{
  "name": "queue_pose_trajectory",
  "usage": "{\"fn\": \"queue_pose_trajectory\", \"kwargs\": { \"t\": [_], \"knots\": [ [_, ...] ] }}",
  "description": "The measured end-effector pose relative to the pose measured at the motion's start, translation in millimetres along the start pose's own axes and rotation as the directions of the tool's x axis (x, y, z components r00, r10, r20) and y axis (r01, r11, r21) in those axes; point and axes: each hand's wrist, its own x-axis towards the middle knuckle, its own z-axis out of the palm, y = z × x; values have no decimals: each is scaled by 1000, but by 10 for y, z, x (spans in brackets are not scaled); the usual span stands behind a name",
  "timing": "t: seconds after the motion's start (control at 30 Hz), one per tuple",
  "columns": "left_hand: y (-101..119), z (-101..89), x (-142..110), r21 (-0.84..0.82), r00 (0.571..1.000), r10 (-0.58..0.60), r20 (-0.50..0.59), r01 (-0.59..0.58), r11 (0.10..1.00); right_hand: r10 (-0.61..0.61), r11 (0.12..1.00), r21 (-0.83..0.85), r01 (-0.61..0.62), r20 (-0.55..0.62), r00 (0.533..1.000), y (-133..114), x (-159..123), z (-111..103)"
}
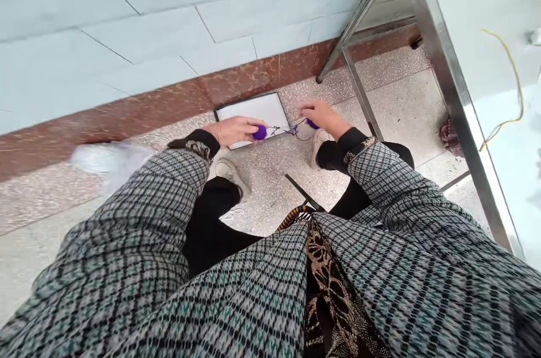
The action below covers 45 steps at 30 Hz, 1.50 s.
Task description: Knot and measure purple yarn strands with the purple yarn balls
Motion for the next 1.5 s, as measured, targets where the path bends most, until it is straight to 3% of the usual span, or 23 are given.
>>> {"fn": "queue_pose_trajectory", "kwargs": {
  "t": [0.1, 0.2, 0.33, 0.4, 0.47, 0.5, 0.57, 0.6, 0.63, 0.67, 0.77, 0.8, 0.87, 0.97, 1.13, 1.23, 1.3, 1.37, 1.5],
  "knots": [
    [224, 432, -285, -141, 969, 178, -171, -203, 969, -200, 971, 154, 183, 100, 975, -212, -122, 95],
    [274, 877, -339, -187, 923, 262, -283, -321, 928, -391, 914, 180, 365, 139, 910, -328, -221, 181],
    [283, 1252, -185, -212, 819, 374, -435, -496, 842, -525, 851, -11, 525, -15, 851, -314, -227, 251],
    [307, 1300, -110, -180, 799, 405, -445, -523, 833, -532, 847, -34, 531, -89, 842, -280, -182, 227],
    [354, 1254, -66, -61, 784, 412, -464, -493, 868, -491, 864, 65, 500, -112, 864, -250, -131, 154],
    [385, 1208, -51, 39, 751, 433, -498, -479, 877, -454, 871, 163, 463, -91, 886, -239, -109, 105],
    [449, 1111, -18, 271, 628, 543, -558, -480, 834, -371, 859, 386, 336, 17, 929, -233, -82, 7],
    [476, 1077, 7, 356, 568, 614, -548, -506, 786, -341, 839, 479, 260, 89, 936, -237, -80, -34],
    [496, 1060, 38, 387, 544, 667, -509, -548, 742, -326, 814, 547, 194, 153, 933, -246, -84, -67],
    [508, 1062, 77, 343, 573, 681, -455, -593, 728, -320, 788, 597, 152, 186, 929, -260, -94, -93],
    [506, 1149, 195, 16, 752, 577, -319, -605, 796, -329, 710, 688, 149, 136, 934, -312, -141, -143],
    [502, 1186, 223, -61, 789, 539, -295, -578, 814, -323, 695, 703, 154, 113, 940, -327, -156, -157],
    [504, 1241, 243, -114, 820, 504, -271, -547, 829, -297, 692, 711, 121, 128, 946, -351, -179, -186],
    [542, 1259, 194, -81, 825, 513, -235, -543, 836, -224, 697, 717, 19, 192, 955, -373, -202, -226],
    [611, 1173, 53, 56, 834, 484, -266, -488, 871, -108, 611, 789, -60, 158, 981, -405, -228, -288],
    [612, 1106, -1, 134, 844, 487, -224, -468, 873, -97, 587, 806, -77, 165, 982, -410, -239, -328],
    [607, 1085, -28, 88, 836, 502, -219, -496, 864, -116, 576, 813, -82, 181, 977, -410, -251, -354],
    [610, 1091, -66, -48, 815, 503, -289, -537, 842, -154, 572, 817, -66, 186, 971, -418, -276, -380],
    [653, 1147, -197, -283, 757, 490, -433, -630, 723, -267, 618, 781, 93, 97, 959, -465, -354, -412]
  ]
}}
